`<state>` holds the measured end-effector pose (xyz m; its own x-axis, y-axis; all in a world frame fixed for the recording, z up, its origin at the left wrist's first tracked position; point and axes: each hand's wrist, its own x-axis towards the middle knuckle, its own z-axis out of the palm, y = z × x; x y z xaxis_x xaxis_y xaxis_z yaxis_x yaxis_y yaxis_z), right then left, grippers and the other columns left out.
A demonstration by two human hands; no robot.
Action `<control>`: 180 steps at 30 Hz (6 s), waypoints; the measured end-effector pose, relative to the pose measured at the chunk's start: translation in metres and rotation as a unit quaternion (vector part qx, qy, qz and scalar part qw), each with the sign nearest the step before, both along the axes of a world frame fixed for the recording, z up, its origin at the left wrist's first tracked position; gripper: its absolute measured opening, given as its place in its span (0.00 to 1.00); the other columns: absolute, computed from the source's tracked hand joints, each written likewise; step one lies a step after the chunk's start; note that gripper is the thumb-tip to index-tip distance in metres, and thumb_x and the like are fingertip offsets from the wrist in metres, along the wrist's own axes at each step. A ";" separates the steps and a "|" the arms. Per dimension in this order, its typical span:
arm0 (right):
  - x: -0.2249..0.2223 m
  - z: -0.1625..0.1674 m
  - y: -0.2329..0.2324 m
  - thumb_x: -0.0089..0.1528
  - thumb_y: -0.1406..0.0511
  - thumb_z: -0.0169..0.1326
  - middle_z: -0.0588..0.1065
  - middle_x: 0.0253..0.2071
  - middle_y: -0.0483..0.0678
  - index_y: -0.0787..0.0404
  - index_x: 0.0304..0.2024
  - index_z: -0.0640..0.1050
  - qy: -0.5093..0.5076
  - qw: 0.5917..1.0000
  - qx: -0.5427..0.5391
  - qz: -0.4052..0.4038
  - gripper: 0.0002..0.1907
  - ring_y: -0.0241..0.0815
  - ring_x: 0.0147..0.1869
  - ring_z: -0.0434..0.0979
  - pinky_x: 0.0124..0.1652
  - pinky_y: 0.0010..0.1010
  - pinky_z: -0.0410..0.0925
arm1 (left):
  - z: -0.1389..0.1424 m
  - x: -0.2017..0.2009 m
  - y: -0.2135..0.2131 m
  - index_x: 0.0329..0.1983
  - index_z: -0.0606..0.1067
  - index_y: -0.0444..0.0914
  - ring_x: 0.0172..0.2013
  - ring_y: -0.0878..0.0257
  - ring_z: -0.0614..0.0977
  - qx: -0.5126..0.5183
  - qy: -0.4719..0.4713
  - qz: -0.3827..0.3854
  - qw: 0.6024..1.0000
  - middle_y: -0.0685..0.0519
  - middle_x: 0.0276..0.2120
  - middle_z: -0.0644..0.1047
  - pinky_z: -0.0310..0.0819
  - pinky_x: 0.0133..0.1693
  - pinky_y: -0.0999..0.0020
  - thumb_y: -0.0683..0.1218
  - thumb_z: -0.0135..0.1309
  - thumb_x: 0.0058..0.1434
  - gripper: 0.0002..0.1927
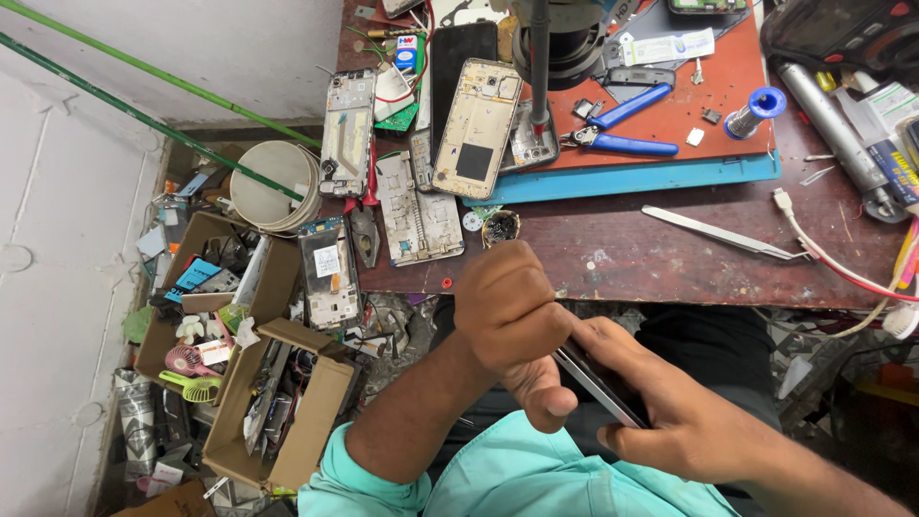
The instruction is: The person works on a disassembled smartphone, using tweezers to adjust internal components and a white cloth to wipe the device. They handle the phone repeatedly, turning it over and manipulating small parts inside the chassis.
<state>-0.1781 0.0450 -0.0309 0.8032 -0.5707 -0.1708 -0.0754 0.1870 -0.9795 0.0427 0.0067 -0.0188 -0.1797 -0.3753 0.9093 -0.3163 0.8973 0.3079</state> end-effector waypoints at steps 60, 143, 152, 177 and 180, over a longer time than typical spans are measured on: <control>-0.034 -0.045 -0.111 0.65 0.57 0.57 0.64 0.28 0.47 0.57 0.27 0.71 0.191 0.573 -0.675 -0.423 0.16 0.50 0.33 0.65 0.35 0.42 0.60 | -0.044 -0.054 -0.032 0.35 0.76 0.35 0.34 0.50 0.79 0.257 -0.117 0.134 0.950 0.48 0.30 0.75 0.71 0.36 0.56 0.43 0.69 0.51 0.14; -0.003 -0.080 -0.135 0.74 0.62 0.49 0.60 0.21 0.51 0.67 0.22 0.67 0.136 0.599 -0.487 -0.621 0.25 0.47 0.24 0.60 0.29 0.41 0.54 | -0.068 -0.044 -0.053 0.34 0.75 0.34 0.33 0.46 0.78 0.297 -0.106 0.165 0.934 0.47 0.29 0.73 0.70 0.34 0.53 0.43 0.69 0.50 0.14; -0.004 -0.080 -0.136 0.73 0.62 0.51 0.61 0.22 0.51 0.66 0.22 0.68 0.137 0.603 -0.497 -0.608 0.24 0.48 0.25 0.62 0.29 0.41 0.55 | -0.068 -0.043 -0.056 0.33 0.76 0.35 0.31 0.44 0.78 0.311 -0.112 0.166 0.929 0.46 0.29 0.74 0.70 0.33 0.53 0.44 0.69 0.49 0.14; -0.002 -0.080 -0.135 0.70 0.67 0.52 0.62 0.23 0.53 0.65 0.22 0.69 0.094 0.596 -0.488 -0.631 0.19 0.49 0.25 0.63 0.28 0.42 0.57 | -0.058 -0.042 -0.052 0.35 0.77 0.35 0.34 0.45 0.77 0.283 -0.144 0.172 0.933 0.46 0.31 0.75 0.71 0.37 0.54 0.45 0.68 0.51 0.14; -0.002 -0.081 -0.135 0.69 0.68 0.53 0.64 0.24 0.53 0.65 0.24 0.69 0.101 0.581 -0.499 -0.635 0.18 0.50 0.26 0.65 0.28 0.42 0.58 | -0.045 -0.047 -0.049 0.36 0.78 0.38 0.38 0.48 0.77 0.222 -0.210 0.208 0.929 0.49 0.33 0.76 0.69 0.41 0.54 0.47 0.67 0.50 0.13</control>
<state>-0.1803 -0.0900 -0.1116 -0.3523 -0.5769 0.7369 -0.6293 -0.4368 -0.6428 -0.0046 -0.0424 -0.0643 -0.2389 -0.8131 0.5309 -0.7834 0.4844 0.3894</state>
